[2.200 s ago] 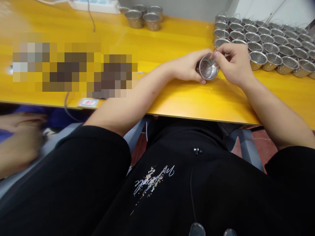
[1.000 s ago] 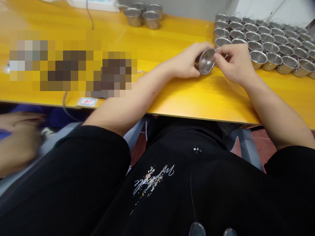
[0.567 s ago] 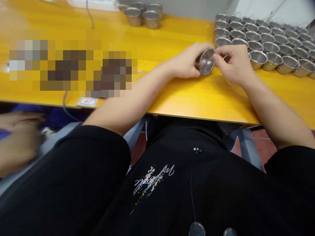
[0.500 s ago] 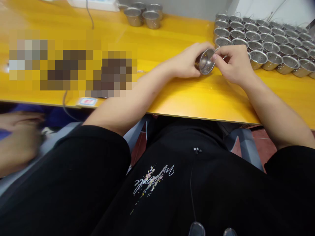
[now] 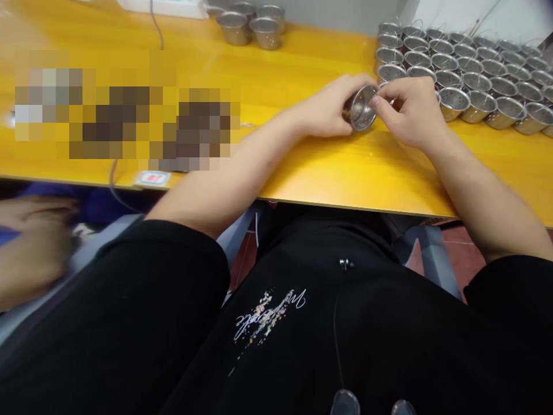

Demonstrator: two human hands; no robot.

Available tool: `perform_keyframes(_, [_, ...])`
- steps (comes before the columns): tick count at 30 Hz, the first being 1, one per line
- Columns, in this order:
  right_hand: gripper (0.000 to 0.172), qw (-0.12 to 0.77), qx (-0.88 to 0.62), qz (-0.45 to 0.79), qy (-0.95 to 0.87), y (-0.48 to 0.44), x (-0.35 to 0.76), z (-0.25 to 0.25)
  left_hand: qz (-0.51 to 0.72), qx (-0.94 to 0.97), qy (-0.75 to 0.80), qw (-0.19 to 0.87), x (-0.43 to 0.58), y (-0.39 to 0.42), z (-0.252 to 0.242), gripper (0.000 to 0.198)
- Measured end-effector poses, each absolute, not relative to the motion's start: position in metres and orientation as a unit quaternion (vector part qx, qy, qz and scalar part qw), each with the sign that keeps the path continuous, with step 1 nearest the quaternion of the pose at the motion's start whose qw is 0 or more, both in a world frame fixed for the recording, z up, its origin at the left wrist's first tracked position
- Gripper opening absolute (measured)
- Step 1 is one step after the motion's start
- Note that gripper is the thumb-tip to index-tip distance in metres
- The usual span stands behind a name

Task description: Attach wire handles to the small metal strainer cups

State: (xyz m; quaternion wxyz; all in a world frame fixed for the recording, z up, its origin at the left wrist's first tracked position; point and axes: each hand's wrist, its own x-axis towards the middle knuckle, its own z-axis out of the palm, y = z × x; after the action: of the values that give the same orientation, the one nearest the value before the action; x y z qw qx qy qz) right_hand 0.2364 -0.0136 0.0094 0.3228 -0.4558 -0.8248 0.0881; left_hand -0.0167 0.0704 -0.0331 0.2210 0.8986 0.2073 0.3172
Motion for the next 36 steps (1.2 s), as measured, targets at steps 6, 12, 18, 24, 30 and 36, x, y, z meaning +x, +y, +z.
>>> perform_keyframes(6, [0.039,0.324,-0.456,0.092,-0.823,-0.0131,0.2367,0.011,0.334,0.892,0.209,0.224,-0.0153,0.0748,-0.0373,0.071])
perform_keyframes(12, [0.039,0.314,-0.461,0.072,-0.827,-0.0136,0.2356,0.0112,0.321,0.895,0.199,0.238,-0.0183,0.0736,-0.0369,0.078])
perform_keyframes(18, [0.043,0.328,-0.474,0.095,-0.812,-0.0165,0.2346,0.011,0.339,0.882,0.206,0.255,-0.0157,0.0757,-0.0381,0.076])
perform_keyframes(24, [0.037,0.329,-0.466,0.088,-0.817,-0.0148,0.2338,0.0081,0.271,0.907,0.202,0.251,-0.0199,0.0754,-0.0354,0.091])
perform_keyframes(30, [0.043,0.325,-0.474,0.123,-0.809,-0.017,0.2317,0.0086,0.326,0.89,0.216,0.233,-0.0166,0.0725,-0.0367,0.078])
perform_keyframes(36, [0.052,0.315,-0.444,0.178,-0.82,-0.0154,0.2304,0.0036,0.316,0.894,0.227,0.222,-0.0145,0.0703,-0.0382,0.083])
